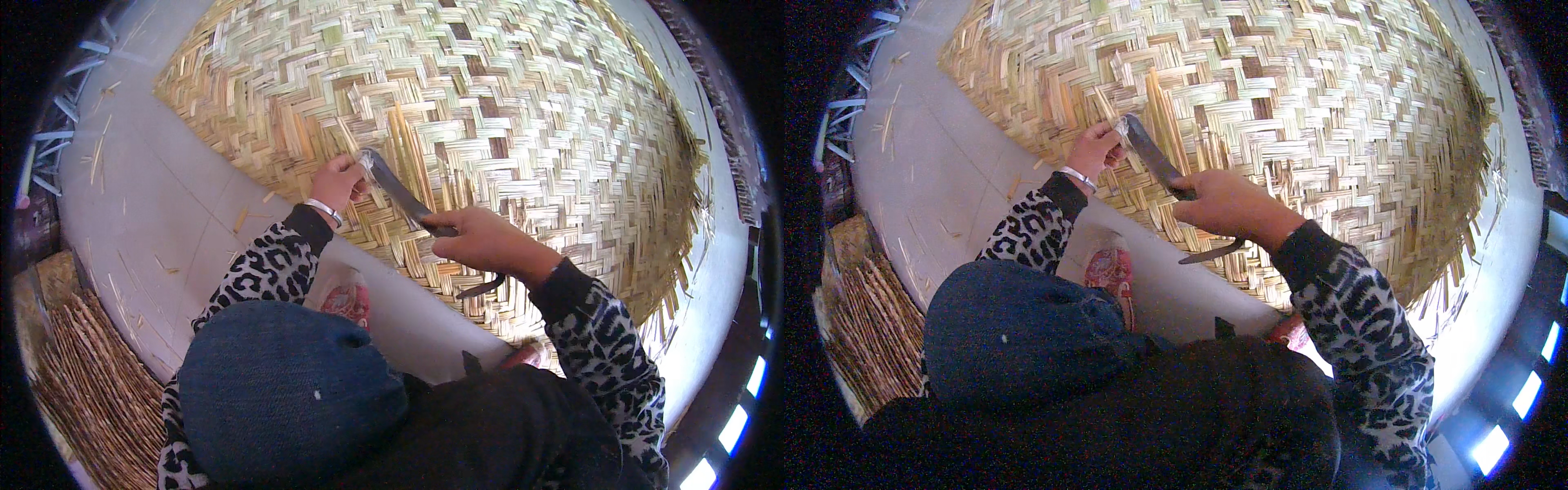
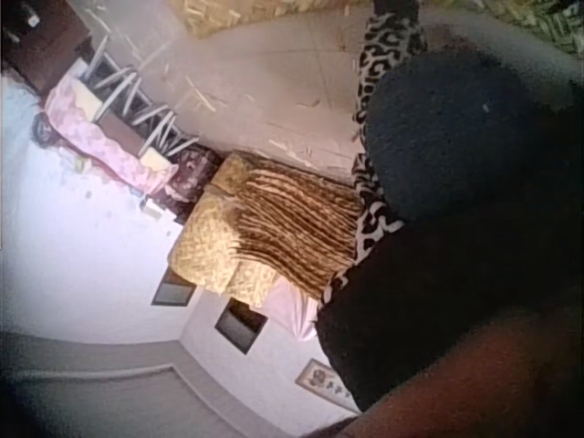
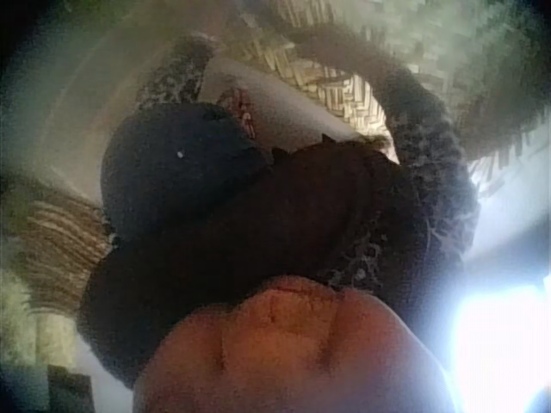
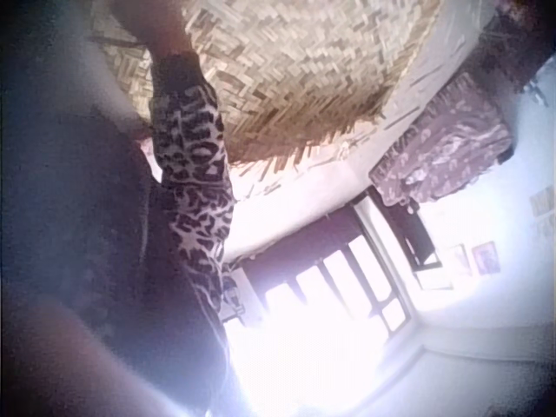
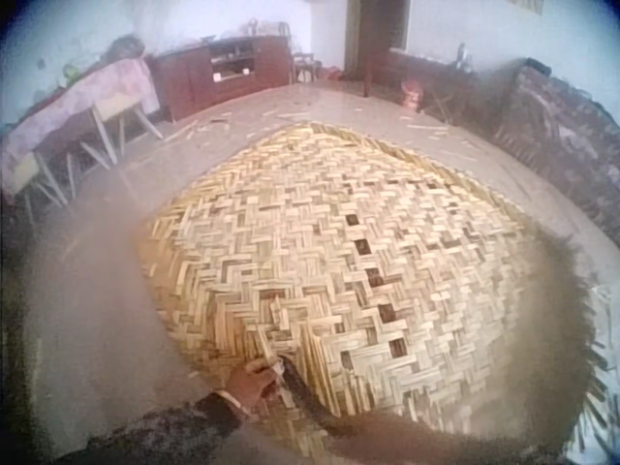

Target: The person is weaving a basket using dried palm leaves. They use a curved knife to trim and tuck the edges of the leaves into the woven structure, working methodically around the basket's rim.

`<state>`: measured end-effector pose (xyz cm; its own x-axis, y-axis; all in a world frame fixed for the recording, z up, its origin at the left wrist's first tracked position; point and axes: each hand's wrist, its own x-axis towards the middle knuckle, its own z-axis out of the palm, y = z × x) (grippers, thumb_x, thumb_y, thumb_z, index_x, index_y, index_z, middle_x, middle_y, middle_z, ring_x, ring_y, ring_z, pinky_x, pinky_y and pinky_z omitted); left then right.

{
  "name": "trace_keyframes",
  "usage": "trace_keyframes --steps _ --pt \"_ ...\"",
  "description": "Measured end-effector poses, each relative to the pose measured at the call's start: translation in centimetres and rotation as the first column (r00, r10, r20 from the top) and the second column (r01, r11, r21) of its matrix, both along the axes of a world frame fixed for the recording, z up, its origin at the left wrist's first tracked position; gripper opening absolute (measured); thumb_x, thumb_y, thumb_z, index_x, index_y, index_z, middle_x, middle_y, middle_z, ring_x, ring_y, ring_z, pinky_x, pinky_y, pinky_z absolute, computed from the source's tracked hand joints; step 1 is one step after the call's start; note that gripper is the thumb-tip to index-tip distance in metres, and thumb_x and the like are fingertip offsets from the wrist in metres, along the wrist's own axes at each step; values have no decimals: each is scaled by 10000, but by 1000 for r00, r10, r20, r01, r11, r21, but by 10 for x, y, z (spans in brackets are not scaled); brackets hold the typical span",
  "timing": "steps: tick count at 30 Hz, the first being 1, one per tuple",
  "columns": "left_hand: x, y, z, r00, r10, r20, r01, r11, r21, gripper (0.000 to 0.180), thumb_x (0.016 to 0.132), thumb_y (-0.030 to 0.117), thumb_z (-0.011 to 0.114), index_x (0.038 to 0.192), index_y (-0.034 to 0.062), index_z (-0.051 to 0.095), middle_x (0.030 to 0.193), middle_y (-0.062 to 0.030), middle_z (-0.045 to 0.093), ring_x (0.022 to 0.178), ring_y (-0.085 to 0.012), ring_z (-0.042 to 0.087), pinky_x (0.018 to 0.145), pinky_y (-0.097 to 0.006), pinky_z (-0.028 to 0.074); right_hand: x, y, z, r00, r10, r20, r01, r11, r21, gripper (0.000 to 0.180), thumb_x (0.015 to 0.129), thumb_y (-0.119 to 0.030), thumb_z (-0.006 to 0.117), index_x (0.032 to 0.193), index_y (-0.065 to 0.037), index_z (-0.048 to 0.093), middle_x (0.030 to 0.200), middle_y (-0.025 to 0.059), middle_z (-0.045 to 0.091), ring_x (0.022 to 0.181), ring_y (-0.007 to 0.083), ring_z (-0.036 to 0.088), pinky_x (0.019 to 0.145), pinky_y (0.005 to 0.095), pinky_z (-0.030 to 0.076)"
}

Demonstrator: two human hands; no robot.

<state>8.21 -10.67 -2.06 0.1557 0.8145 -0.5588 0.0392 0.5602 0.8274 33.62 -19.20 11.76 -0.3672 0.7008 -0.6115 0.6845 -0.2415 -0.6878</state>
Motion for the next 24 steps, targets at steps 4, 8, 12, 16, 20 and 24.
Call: trace_keyframes --steps 4,8,12,16,20,24 --pt "3 0 10 993 120 15 -118 986 -114 174 894 217 661 877 44 641 719 -45 634 566 -148 640 467 -281 488 -29 -13 -12 984 -12 177 -16 987 161 538 829 -336 608 1316 -107 603 903 229 702 804 396 683 762 459 545" --pt "1 -3 23 998 25 63 -8 968 -251 199 879 224 691 936 35 662 706 -33 611 555 -161 621 459 -317 470 -45 -13 -33 958 -48 284 -25 969 247 535 835 -333 601 1341 -165 567 845 199 698 794 397 678 732 501 533" --pt "8 1 22 999 33 40 -15 921 -388 179 883 207 688 903 32 654 710 -42 607 532 -184 614 451 -324 470 -48 -8 -42 942 -38 333 -47 969 242 546 840 -343 598 1359 -183 543 836 188 699 777 397 677 712 518 527" --pt "14 22 14 999 32 -36 -43 927 -373 183 889 207 682 895 28 642 715 -52 609 525 -204 631 484 -313 545 -46 -9 -40 941 -18 337 -72 965 253 539 846 -336 590 1361 -187 537 824 187 695 766 395 677 701 519 527" --pt "12 23 12 931 -203 -304 163 975 -153 343 843 350 721 845 13 660 725 -109 649 598 -268 664 555 -369 544 -45 -7 -40 933 20 358 -122 957 264 532 853 -314 580 1360 -165 521 790 187 685 746 392 674 687 524 524" --pt "2 10 16 567 -268 -778 576 805 142 428 795 439 718 818 14 671 804 -197 673 735 -369 659 695 -460 509 -35 -14 -25 912 111 396 -221 944 245 543 853 -290 575 1369 -146 488 759 187 674 706 388 667 657 539 513"
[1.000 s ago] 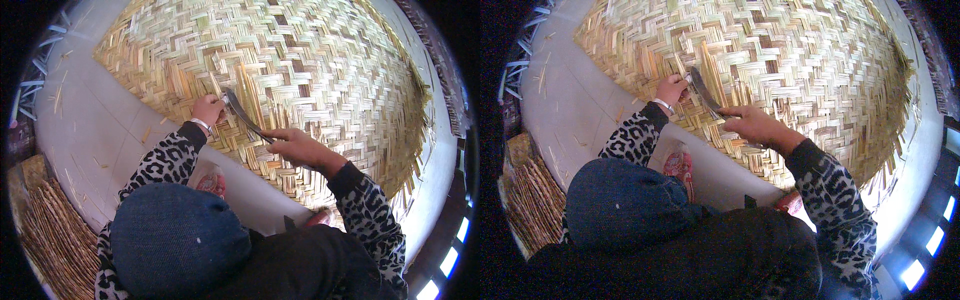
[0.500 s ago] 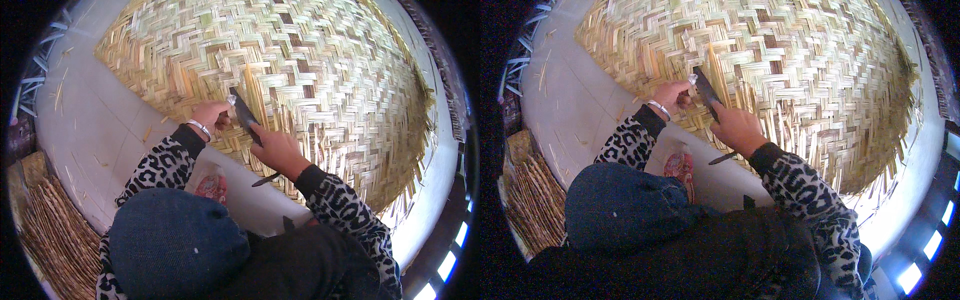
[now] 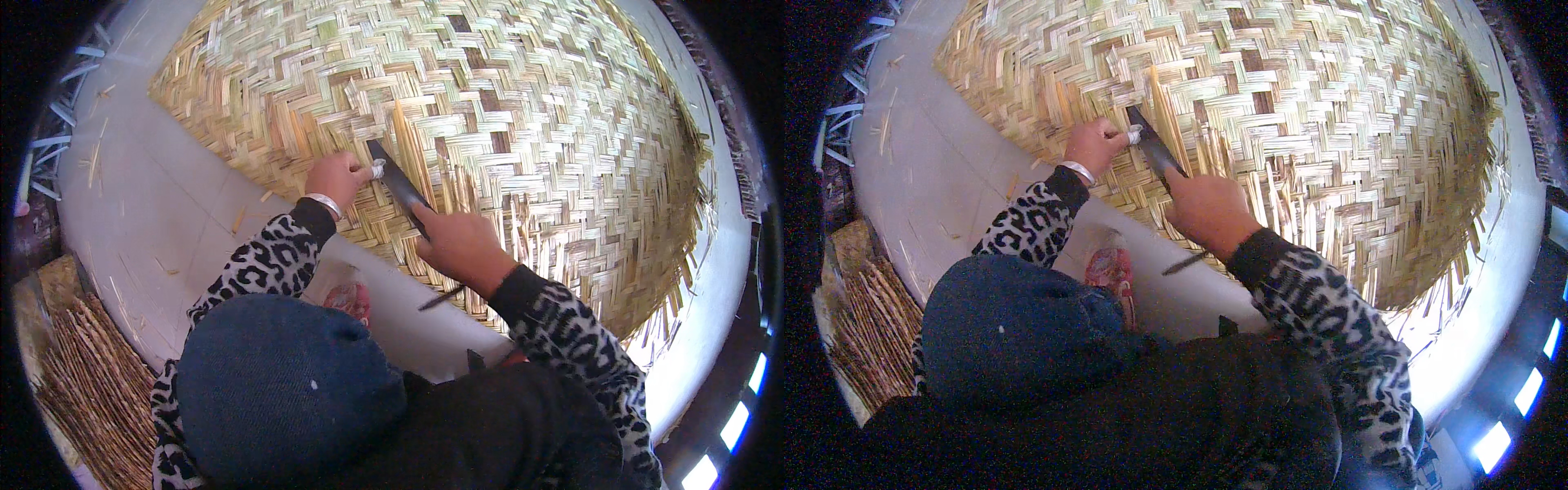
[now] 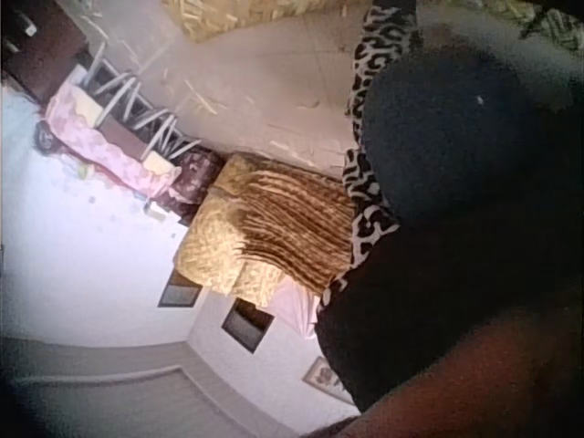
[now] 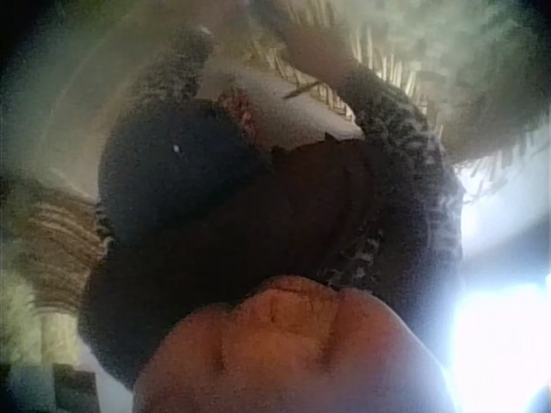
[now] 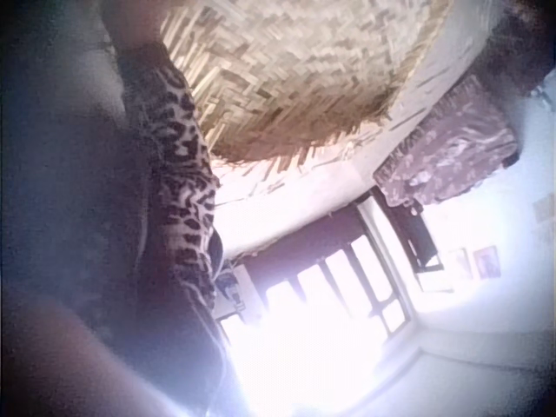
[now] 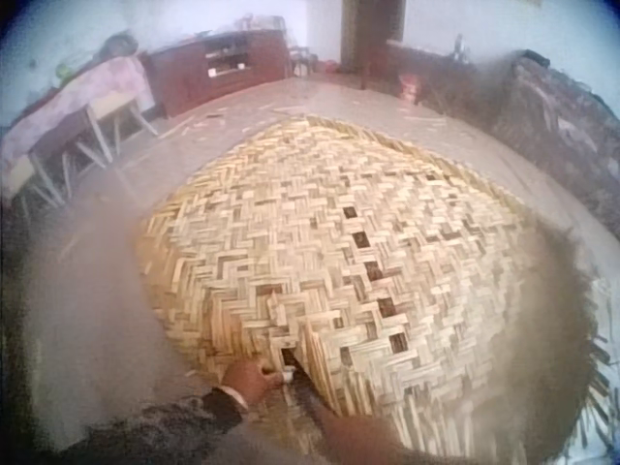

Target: The person is weaving a basket using dried palm leaves. They use a curved knife to trim and tuck the edges of the leaves into the woven structure, working methodically around the basket's rim.

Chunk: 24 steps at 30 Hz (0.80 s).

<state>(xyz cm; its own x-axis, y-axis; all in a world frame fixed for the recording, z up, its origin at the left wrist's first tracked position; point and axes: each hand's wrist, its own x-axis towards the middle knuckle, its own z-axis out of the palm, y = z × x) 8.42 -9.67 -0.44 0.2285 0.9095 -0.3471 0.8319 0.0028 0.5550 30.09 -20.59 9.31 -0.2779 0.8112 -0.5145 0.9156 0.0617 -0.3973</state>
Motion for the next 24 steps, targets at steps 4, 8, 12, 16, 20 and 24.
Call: trace_keyframes --steps 4,8,12,16,20,24 --pt "3 -2 -3 997 -33 -69 40 994 99 296 822 321 703 925 44 679 842 -188 689 786 -370 666 710 -461 518 47 -28 42 997 58 58 -50 990 -135 539 846 -291 595 1363 -163 512 781 182 684 703 386 666 640 508 520" --pt "15 3 -4 979 79 186 -115 974 196 237 847 205 674 1032 57 657 857 -179 692 814 -372 670 738 -449 527 98 -29 74 925 -293 -240 182 899 -397 535 854 -149 652 1382 -126 569 734 23 601 617 92 527 595 276 461" --pt "23 6 0 605 566 560 -156 774 -614 207 919 154 626 1021 -26 637 786 -128 676 728 -263 708 625 -370 575 105 -17 92 701 -583 -410 258 744 -616 516 906 -187 630 1411 -120 544 690 -47 521 547 43 434 489 225 368" --pt "18 4 -1 591 553 588 9 724 -690 176 918 119 645 981 -44 629 765 -99 648 652 -213 691 555 -308 571 87 -14 94 592 -688 -419 198 629 -752 560 901 -183 654 1440 -132 510 663 -78 456 513 33 371 448 214 289" --pt "16 -6 -10 727 431 534 -110 841 -530 166 916 113 647 877 -48 631 691 -108 652 545 -203 673 438 -311 532 75 -18 74 581 -699 -417 144 593 -792 542 911 -209 640 1432 -121 518 655 -77 435 508 28 360 440 211 280" --pt "19 -18 -18 662 572 485 -291 792 -537 174 910 124 642 810 -16 623 633 -95 631 499 -183 652 394 -301 504 71 -16 47 656 -634 -410 203 671 -713 520 879 -244 656 1364 -75 579 725 -6 577 572 99 499 528 272 427"
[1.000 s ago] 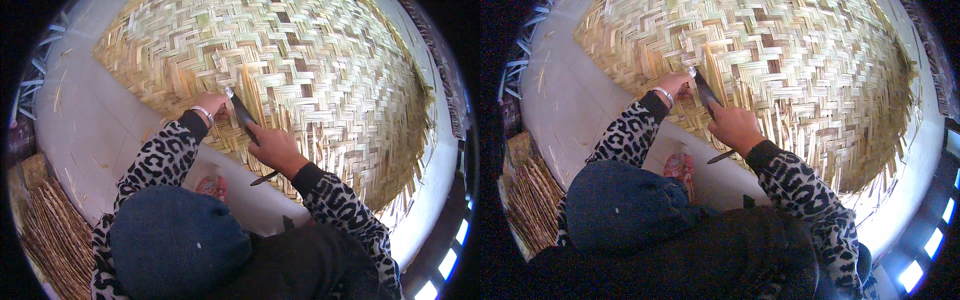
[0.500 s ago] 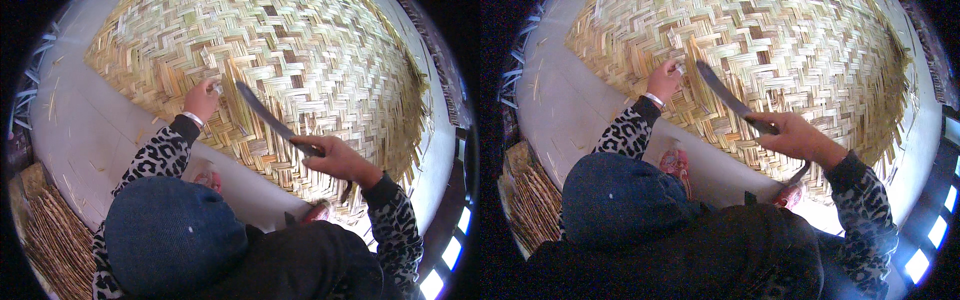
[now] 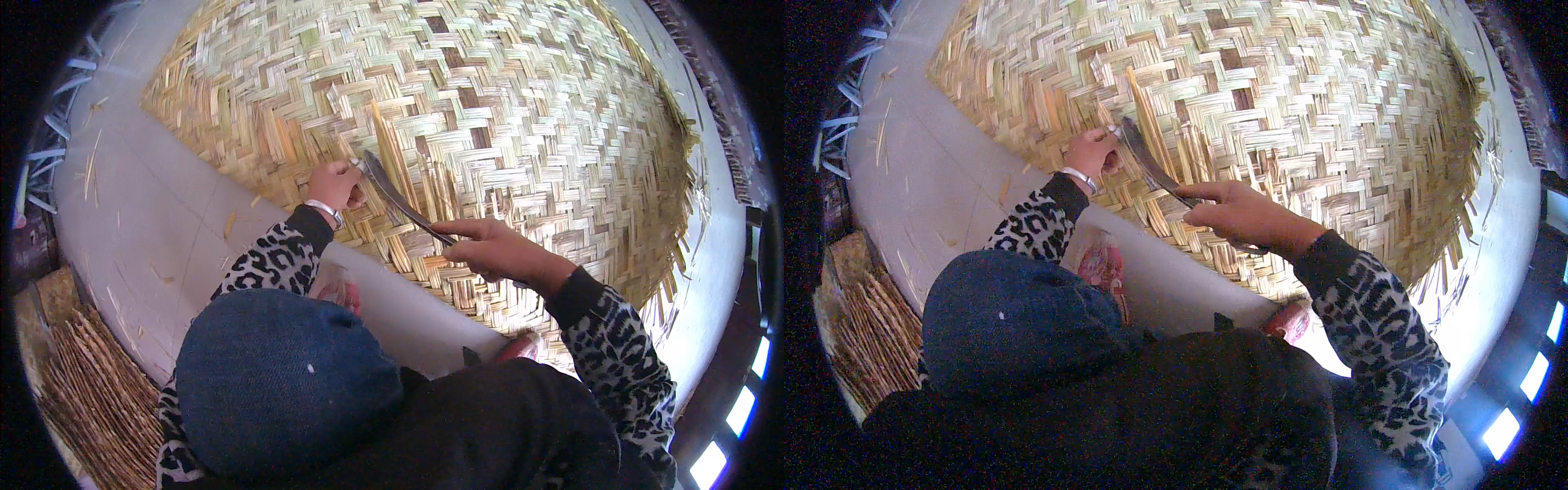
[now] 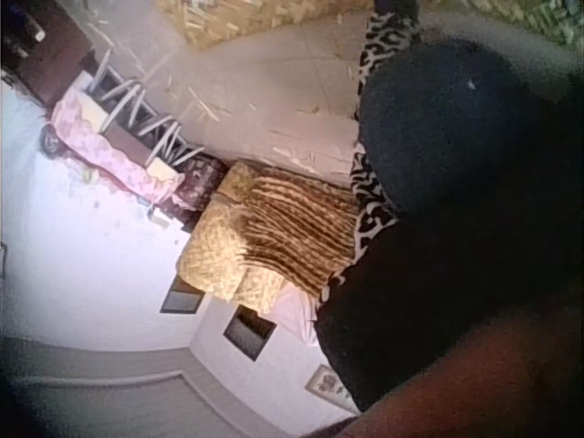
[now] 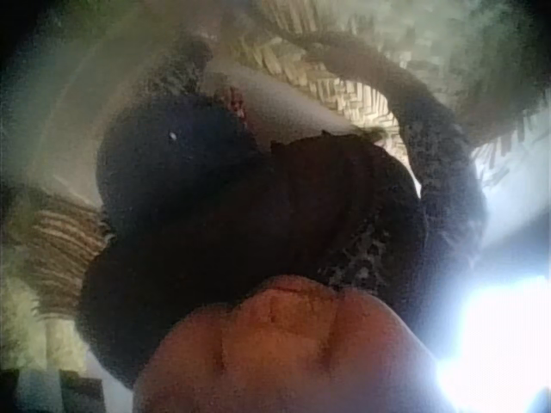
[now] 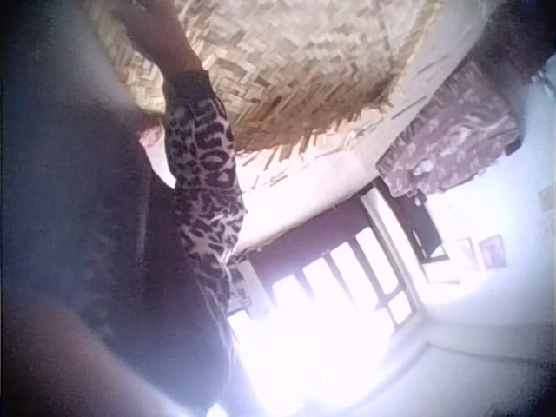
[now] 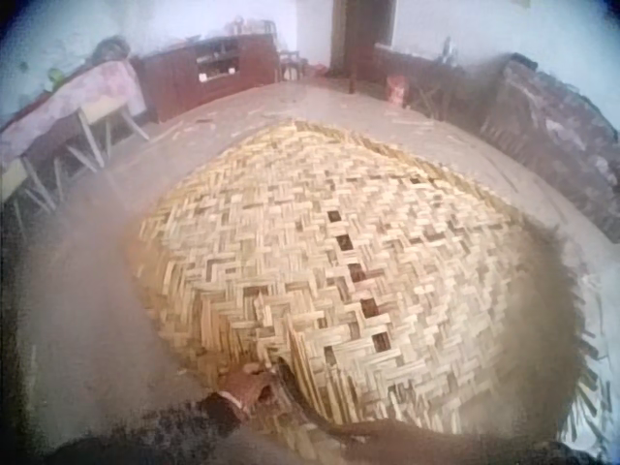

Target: The person is weaving a basket using dried palm leaves. They use a curved knife to trim and tuck the edges of the leaves into the woven structure, working methodically around the basket's rim.

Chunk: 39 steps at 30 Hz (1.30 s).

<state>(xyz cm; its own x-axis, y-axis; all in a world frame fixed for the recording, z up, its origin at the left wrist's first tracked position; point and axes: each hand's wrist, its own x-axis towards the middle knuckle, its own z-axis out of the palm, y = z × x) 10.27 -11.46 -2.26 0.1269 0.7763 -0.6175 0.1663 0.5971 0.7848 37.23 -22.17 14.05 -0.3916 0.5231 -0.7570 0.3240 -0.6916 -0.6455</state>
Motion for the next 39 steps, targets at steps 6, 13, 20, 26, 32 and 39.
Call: trace_keyframes --steps 6,13,20,26,32,39 --pt "-8 -4 6 982 52 180 -34 994 -103 183 904 167 675 899 -3 607 715 -64 610 546 -179 643 479 -296 538 -16 9 -21 918 220 331 -314 912 263 526 833 -312 634 1303 -75 619 890 212 707 778 294 694 754 383 536" --pt "0 -4 15 941 233 246 -158 944 -289 241 908 233 694 996 31 598 791 -51 603 642 -197 648 523 -328 522 -46 10 -32 775 191 602 -494 777 389 527 822 -337 609 1302 -120 612 932 220 701 851 392 678 784 468 535" --pt "0 6 8 987 98 128 -45 931 -361 245 899 285 701 839 68 604 696 -32 563 538 -183 589 441 -352 462 -66 14 -65 707 123 696 -544 724 424 571 836 -334 598 1382 -194 512 834 187 698 774 394 677 707 518 527" --pt "13 21 -4 996 72 -47 -82 960 -267 298 902 301 679 803 37 581 668 -58 553 524 -259 666 412 -392 485 -67 14 -67 680 130 721 -572 710 411 550 842 -326 598 1368 -186 520 795 186 691 735 387 679 666 513 533" --pt "4 29 11 714 -412 -567 536 842 63 466 885 426 650 824 -36 660 719 -219 659 671 -360 683 604 -470 530 -67 12 -72 663 104 741 -597 671 440 543 846 -310 598 1360 -164 500 754 175 684 695 379 676 631 511 528" --pt "-2 15 15 493 -368 -788 713 690 125 515 859 515 639 789 6 675 755 -248 627 721 -423 619 700 -507 486 -30 -18 -17 598 326 732 -698 660 277 539 839 -228 578 1360 -159 461 701 160 655 654 378 658 596 526 503"
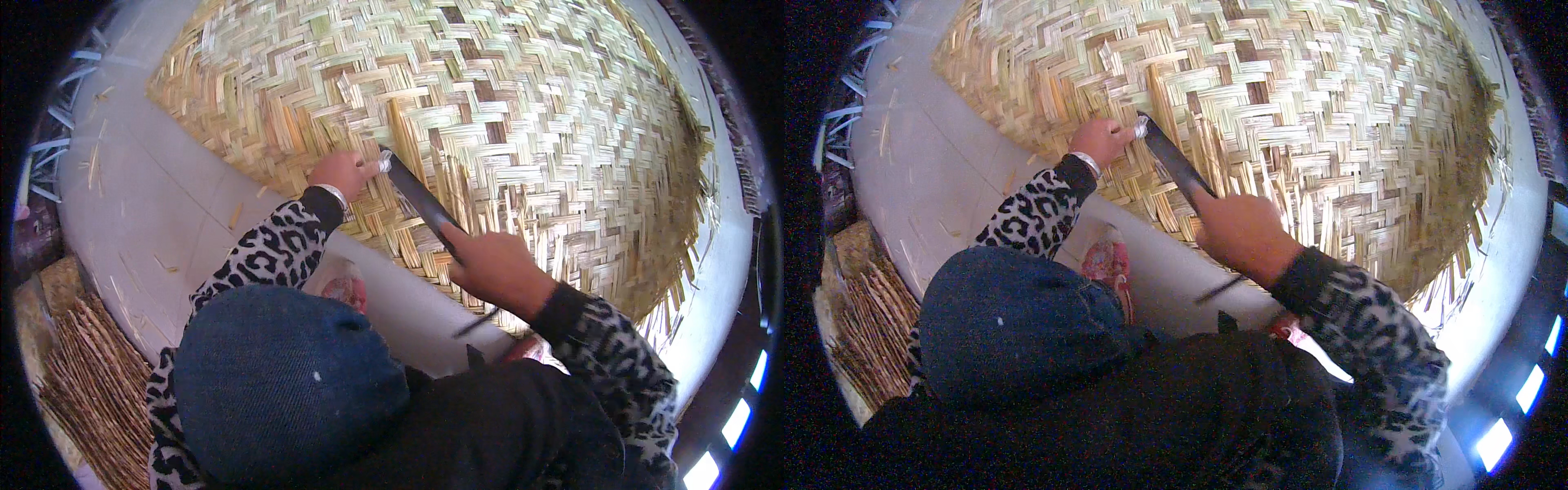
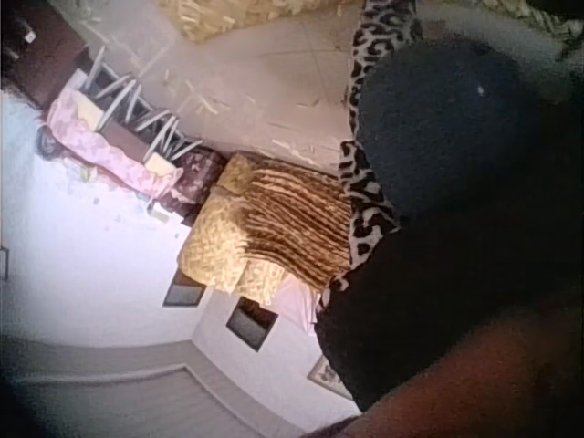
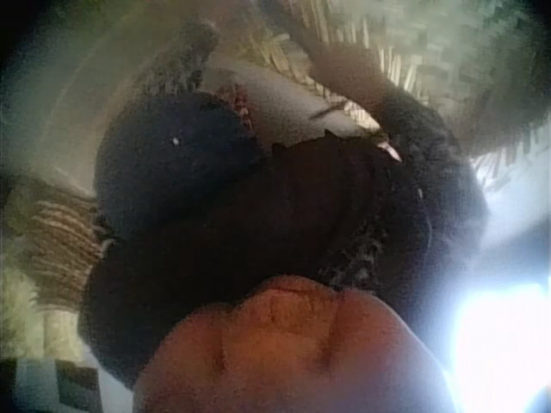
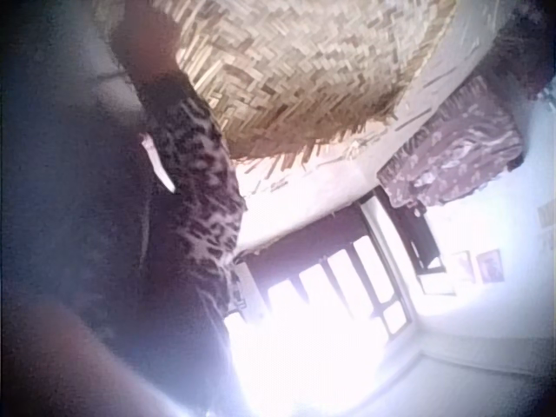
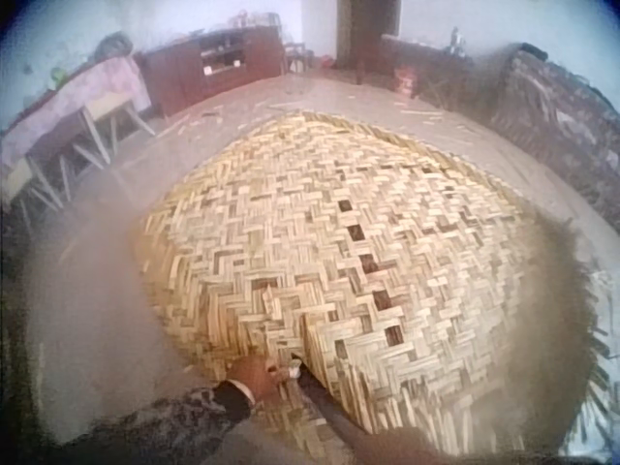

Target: The person is weaving a basket using dried palm leaves. They use a curved knife to trim and tuck the edges of the leaves into the woven structure, working methodically around the basket's rim.

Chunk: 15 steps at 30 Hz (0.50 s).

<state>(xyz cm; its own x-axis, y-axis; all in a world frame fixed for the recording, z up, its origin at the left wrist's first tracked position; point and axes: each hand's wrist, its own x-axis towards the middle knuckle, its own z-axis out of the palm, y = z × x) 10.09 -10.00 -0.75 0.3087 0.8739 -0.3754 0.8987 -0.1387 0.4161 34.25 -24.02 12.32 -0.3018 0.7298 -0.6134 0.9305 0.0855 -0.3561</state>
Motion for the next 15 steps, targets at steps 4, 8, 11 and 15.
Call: trace_keyframes --steps 4,8,11,15 --pt "1 7 3 1000 -11 -9 10 996 -85 446 899 436 634 906 -8 672 746 -199 651 685 -341 651 660 -462 518 54 -26 43 997 73 16 -70 989 -127 570 862 -279 589 1405 -178 447 709 174 653 617 382 646 593 501 506" --pt "5 -1 10 711 513 481 -259 827 -499 280 940 245 618 1046 -14 636 793 -40 639 716 -128 673 622 -307 568 78 -41 57 997 40 -72 -56 973 -223 601 886 -267 581 1458 -190 412 691 160 641 598 363 643 586 473 517" --pt "17 -7 9 453 725 519 -129 629 -767 311 928 242 637 1141 19 593 902 -62 635 720 -161 680 642 -323 578 75 -45 58 894 -284 -346 124 900 -418 635 887 -246 610 1486 -184 409 699 165 624 593 302 632 624 403 524" --pt "22 -4 2 451 755 475 88 493 -866 364 899 204 702 1145 -28 569 960 -100 630 731 -192 684 653 -358 582 61 -44 54 762 -353 -543 128 904 -408 581 905 -145 620 1465 -180 472 729 36 594 650 99 555 633 289 466"
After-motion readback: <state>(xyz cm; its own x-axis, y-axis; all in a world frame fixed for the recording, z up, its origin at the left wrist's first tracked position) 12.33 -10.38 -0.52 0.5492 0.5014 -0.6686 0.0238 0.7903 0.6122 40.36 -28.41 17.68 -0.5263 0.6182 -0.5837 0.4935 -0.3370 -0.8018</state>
